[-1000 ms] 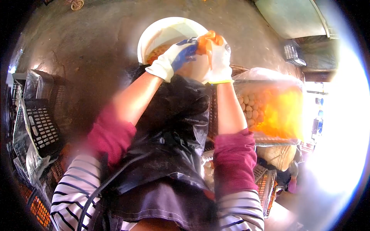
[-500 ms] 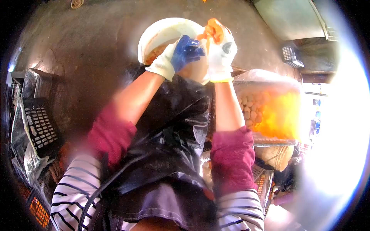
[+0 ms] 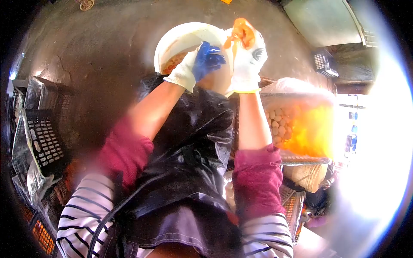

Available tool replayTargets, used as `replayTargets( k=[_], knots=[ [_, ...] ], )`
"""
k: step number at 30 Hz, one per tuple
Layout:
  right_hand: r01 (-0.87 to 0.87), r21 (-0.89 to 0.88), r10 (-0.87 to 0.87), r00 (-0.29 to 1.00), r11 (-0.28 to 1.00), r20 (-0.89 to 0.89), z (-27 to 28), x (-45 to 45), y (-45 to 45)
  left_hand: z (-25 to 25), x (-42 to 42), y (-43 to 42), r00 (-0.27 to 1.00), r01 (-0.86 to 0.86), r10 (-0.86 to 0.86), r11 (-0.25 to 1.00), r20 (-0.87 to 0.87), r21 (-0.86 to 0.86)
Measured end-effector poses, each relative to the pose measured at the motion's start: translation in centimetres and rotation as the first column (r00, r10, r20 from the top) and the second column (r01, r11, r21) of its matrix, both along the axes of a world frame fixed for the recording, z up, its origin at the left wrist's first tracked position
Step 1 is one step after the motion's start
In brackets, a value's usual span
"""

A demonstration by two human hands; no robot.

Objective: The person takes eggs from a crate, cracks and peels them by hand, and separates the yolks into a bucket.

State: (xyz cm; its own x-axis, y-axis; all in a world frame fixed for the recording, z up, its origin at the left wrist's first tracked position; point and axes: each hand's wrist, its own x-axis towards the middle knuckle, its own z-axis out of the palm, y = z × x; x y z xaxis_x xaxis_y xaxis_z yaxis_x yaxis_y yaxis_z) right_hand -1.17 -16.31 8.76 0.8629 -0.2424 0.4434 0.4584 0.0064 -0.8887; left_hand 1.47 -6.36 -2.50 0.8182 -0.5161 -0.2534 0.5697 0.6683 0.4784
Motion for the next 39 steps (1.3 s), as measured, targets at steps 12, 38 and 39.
replayTargets(
  k=[12, 38, 39],
  knots=[
    [0.154, -0.097, -0.145, 0.984, 0.983, 0.100, 0.0, 0.6, -0.8, -1.5, 0.5, 0.1, 1.000, -0.005, 0.005, 0.999, 0.001, 0.038],
    [0.314, -0.925, -0.934, 0.343, 0.215, -0.101, -6.5, -39.2, -14.0, -0.6, -0.8, 0.9, 0.846, 0.071, -0.317, 0.864, 0.428, 0.499],
    [0.209, -0.910, -0.893, 0.364, 0.357, -0.267, -5.0, -35.8, -13.6, -1.5, -0.3, 1.2, 0.805, 0.065, -0.343, 0.862, 0.484, 0.504]
  ],
)
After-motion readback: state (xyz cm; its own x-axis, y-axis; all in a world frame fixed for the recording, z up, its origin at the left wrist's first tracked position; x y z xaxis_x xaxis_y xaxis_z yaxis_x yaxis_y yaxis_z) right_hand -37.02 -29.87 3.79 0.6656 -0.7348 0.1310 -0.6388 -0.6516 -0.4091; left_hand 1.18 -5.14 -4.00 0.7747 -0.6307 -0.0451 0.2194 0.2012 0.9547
